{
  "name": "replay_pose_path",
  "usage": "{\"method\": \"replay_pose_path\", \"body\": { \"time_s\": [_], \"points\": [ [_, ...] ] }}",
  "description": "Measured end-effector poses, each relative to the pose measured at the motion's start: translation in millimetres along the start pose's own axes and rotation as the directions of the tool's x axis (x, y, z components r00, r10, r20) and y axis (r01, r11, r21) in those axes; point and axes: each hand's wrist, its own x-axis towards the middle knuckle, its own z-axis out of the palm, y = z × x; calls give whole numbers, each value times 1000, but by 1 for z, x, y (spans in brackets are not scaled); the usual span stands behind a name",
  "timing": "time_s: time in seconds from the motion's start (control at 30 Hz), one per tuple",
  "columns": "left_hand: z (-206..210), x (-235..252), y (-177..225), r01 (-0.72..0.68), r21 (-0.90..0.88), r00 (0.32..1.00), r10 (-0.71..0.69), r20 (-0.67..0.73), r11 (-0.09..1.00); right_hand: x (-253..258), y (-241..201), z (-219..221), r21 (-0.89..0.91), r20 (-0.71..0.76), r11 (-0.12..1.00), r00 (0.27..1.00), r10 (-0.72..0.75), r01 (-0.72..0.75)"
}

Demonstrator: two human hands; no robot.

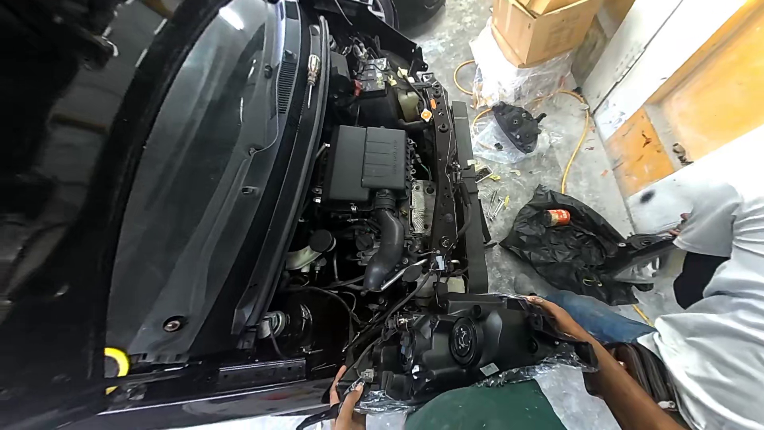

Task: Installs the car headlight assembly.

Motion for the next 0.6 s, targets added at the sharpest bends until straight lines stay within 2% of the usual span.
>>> {"method": "replay_pose_path", "body": {
  "time_s": [0.3, 0.6],
  "points": [
    [1, 0, -2, 5, -41, 1000, -6, -17, 999, -4, -8, 6, 95, -9, 995, 1000, 19, -19],
    [2, -1, -2, 4, -49, 1000, -6, -30, 999, -1, -3, 2, 38, -12, 999, 1000, 22, -21]
  ]
}}
